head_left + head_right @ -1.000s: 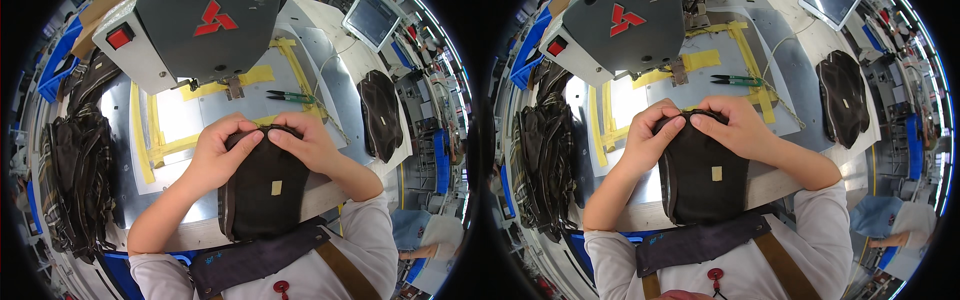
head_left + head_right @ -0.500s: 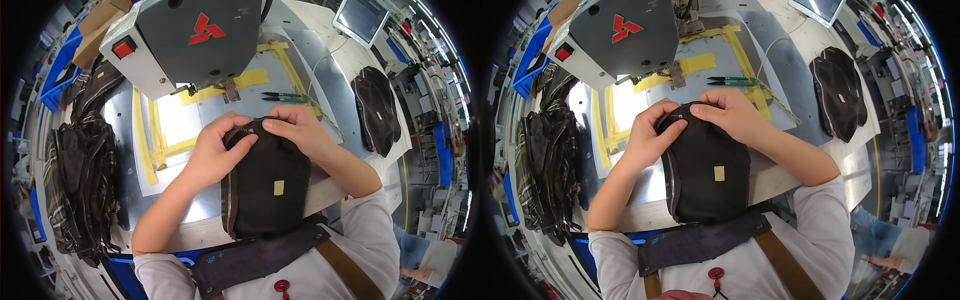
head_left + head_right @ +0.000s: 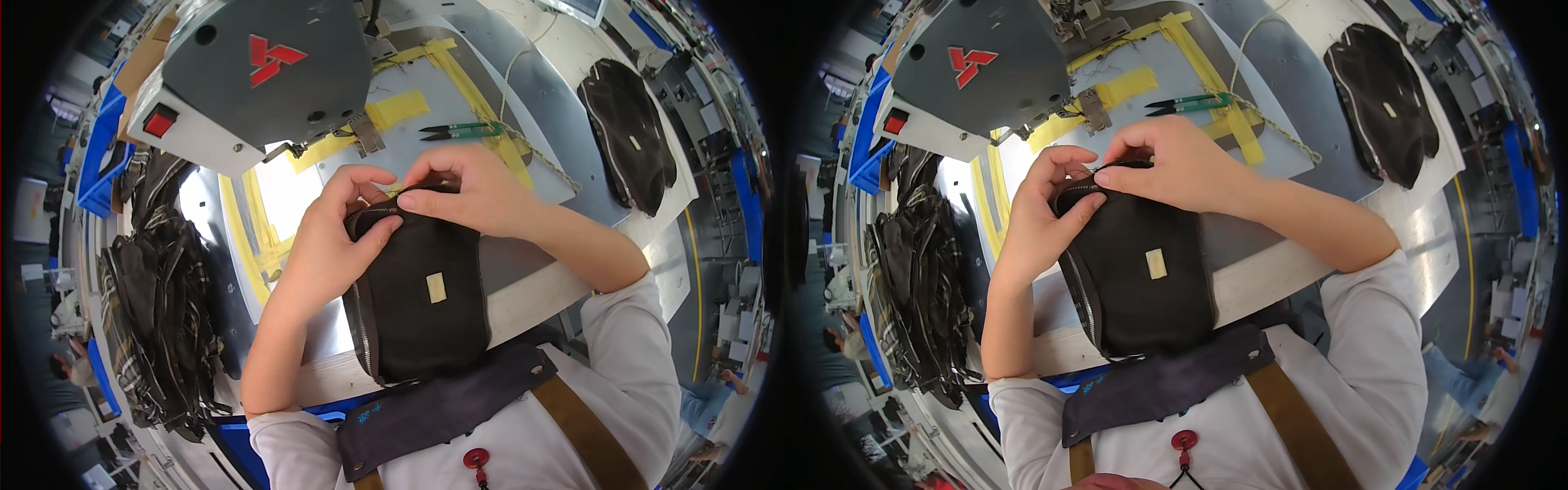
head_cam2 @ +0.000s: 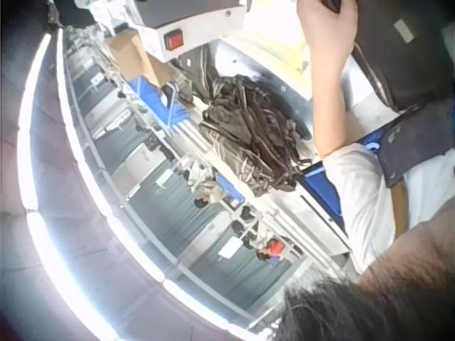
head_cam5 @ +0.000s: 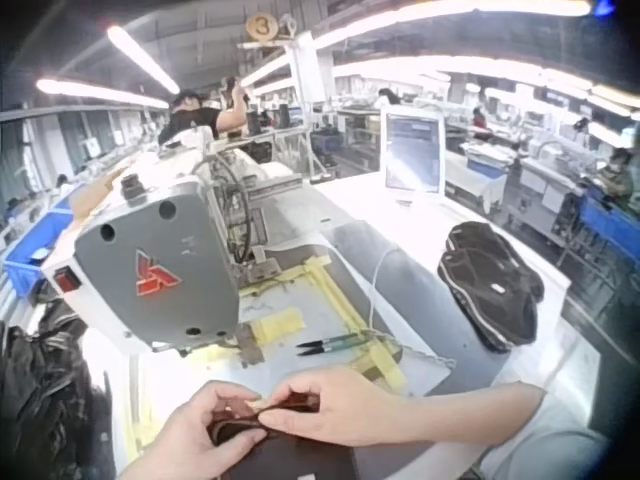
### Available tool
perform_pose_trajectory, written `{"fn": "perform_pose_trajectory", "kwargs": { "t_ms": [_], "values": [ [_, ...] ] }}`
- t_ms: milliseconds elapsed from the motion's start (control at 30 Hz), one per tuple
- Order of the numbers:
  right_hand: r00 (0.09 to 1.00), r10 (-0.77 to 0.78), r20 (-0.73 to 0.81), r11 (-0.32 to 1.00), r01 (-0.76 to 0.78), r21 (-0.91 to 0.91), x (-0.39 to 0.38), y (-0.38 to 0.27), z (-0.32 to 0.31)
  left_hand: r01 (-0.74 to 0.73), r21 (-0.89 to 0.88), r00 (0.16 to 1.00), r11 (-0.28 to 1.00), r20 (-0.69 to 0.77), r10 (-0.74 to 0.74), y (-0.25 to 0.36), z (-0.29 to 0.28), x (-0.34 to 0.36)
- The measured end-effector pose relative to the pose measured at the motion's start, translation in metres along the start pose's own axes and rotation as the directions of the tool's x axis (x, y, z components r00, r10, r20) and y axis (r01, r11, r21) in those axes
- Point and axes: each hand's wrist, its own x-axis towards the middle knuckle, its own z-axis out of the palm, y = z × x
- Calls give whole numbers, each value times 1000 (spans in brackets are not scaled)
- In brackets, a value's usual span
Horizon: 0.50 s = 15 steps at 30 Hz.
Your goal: The person aligns a zipper on a dark fabric bag and sews it using an industrial sewing machine. They guide the bag under the needle, stitch along the zipper, and then inspect the seam and interior lining.
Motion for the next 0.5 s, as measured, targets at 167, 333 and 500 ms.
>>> {"fn": "perform_pose_trajectory", "kwargs": {
  "t_ms": [167, 333, 500],
  "values": [
    [966, 213, 144, 968, -229, 104, 6, 4, -6, -3, 2, 999, 1000, 38, 3, -1, 1, -2],
    [958, 241, 155, 949, -266, 166, 7, 8, -6, -31, 5, 999, 1000, 40, 30, -1, 4, 0],
    [942, 290, 167, 801, -334, 497, 9, 12, -6, -37, 26, 996, 999, -84, 39, -3, 0, 0]
  ]
}}
